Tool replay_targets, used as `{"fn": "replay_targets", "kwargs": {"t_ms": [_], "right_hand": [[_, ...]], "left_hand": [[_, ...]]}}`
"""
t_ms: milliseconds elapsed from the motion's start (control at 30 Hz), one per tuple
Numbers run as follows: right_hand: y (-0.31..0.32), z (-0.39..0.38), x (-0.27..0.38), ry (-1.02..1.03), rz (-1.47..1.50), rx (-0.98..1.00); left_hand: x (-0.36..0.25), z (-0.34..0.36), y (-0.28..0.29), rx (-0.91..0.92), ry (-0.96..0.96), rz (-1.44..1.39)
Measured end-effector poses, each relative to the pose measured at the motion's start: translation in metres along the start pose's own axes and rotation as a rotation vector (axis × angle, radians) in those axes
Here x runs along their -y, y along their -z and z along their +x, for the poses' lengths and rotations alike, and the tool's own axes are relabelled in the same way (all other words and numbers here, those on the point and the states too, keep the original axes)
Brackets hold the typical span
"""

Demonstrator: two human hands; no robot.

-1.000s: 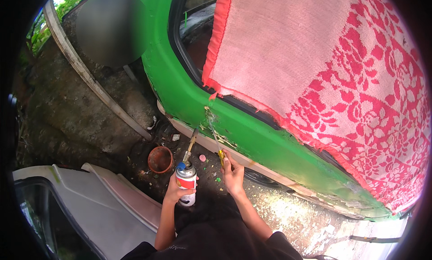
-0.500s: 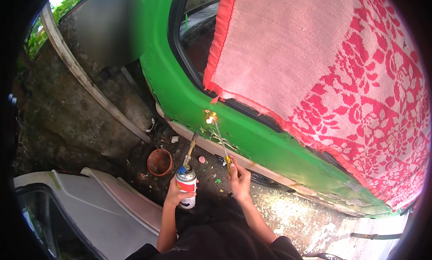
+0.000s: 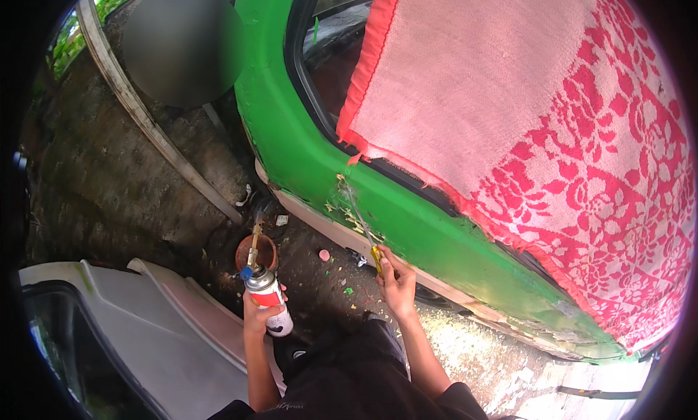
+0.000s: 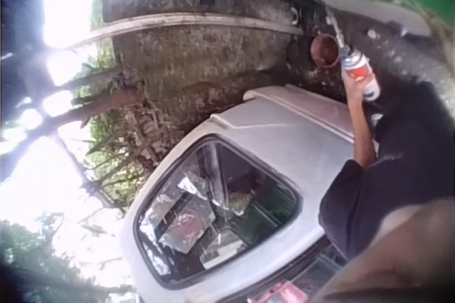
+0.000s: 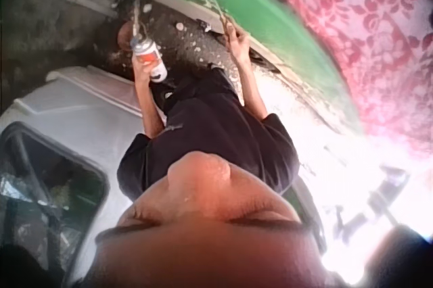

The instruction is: The person uses a spray paint can and a small brush to apply green paint to a damaged area on the side of a green car. A patterned cloth covers the upper part of the car to protect it from overspray.

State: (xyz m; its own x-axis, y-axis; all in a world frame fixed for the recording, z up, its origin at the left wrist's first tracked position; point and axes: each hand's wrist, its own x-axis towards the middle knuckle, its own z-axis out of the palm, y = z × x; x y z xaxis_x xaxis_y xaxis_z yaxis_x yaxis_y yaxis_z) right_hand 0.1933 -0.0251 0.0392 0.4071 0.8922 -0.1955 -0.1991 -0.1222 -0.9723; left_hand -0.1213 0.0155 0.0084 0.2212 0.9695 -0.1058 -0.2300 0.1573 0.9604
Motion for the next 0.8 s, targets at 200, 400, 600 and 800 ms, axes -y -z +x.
{"fn": "replay_targets", "kwargs": {"t_ms": [200,400,600,800], "right_hand": [[-0.002,-0.005,-0.007,-0.007,0.010,0.016],[-0.014,0.000,-0.006,0.018,0.013,0.029],[0.005,-0.012,-0.005,0.063,0.010,-0.017],[0.000,-0.016,-0.007,-0.042,0.114,-0.030]], "left_hand": [[0.006,-0.003,-0.006,0.069,0.005,-0.026],[0.004,-0.002,-0.025,0.089,0.044,0.005],[0.005,-0.001,-0.029,0.091,0.036,-0.024],[0.005,-0.001,-0.037,0.130,0.019,-0.017]]}}
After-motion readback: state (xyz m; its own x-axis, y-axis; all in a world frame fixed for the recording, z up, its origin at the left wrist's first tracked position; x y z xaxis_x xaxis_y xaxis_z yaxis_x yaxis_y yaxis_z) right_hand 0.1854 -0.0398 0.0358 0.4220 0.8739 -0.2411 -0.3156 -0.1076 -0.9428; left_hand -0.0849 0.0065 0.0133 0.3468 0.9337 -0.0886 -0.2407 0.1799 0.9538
